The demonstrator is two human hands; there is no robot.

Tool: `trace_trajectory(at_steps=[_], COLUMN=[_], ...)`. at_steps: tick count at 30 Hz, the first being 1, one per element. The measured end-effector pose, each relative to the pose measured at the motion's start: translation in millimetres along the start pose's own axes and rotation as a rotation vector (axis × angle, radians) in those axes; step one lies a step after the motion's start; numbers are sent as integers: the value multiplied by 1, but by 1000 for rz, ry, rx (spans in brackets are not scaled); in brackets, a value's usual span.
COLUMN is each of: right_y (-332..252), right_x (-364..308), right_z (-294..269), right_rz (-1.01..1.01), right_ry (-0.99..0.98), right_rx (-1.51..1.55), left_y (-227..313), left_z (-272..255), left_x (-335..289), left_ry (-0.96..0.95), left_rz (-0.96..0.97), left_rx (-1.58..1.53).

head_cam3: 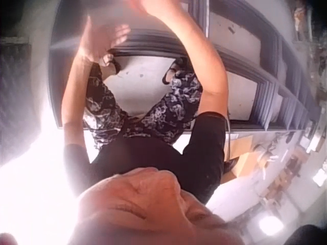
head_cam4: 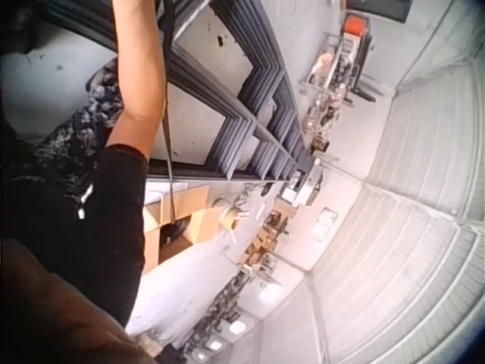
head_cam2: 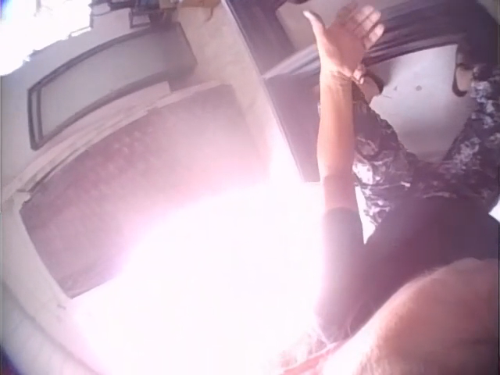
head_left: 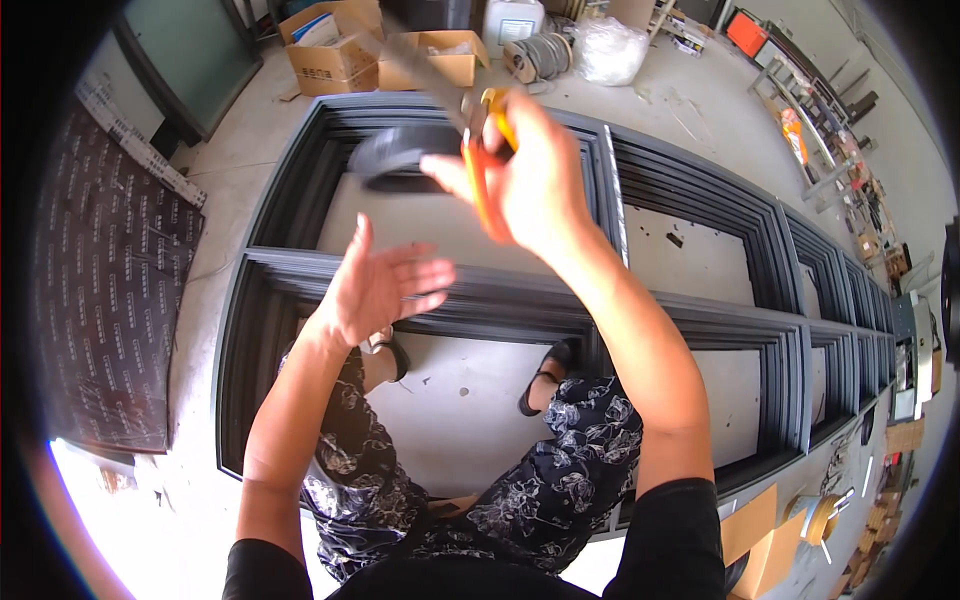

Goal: The person removes a roll of black gasket from a cardboard box, cuts the plastic packaging with scissors, and then presses the gasket into the grooves of a large metal frame by hand.

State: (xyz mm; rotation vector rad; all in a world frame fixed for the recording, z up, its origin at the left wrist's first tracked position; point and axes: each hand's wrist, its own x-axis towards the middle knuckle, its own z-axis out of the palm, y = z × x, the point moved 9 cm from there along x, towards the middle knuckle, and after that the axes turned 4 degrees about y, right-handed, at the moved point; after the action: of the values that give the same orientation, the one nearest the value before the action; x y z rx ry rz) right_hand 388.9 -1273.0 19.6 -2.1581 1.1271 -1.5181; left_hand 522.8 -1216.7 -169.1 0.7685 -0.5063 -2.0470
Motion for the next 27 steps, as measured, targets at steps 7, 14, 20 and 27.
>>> trace_trajectory(at_steps=[7,14,20,27], right_y=[12,49,151,280], right_x=[-79,-124,-184,-239], right_z=[-69,-254,-334,-258], right_rz=[290,87,234,408], right_ry=[-133,47,-222,-254], right_rx=[125,-871,-1258,-1092], left_y=[53,128,107,51], left_z=[-27,-203,-199,-297], left_x=[55,89,94,79], left_ry=[-4,407,427,690], left_rz=[227,590,288,-200], left_rx=[-824,-806,-409,-91])
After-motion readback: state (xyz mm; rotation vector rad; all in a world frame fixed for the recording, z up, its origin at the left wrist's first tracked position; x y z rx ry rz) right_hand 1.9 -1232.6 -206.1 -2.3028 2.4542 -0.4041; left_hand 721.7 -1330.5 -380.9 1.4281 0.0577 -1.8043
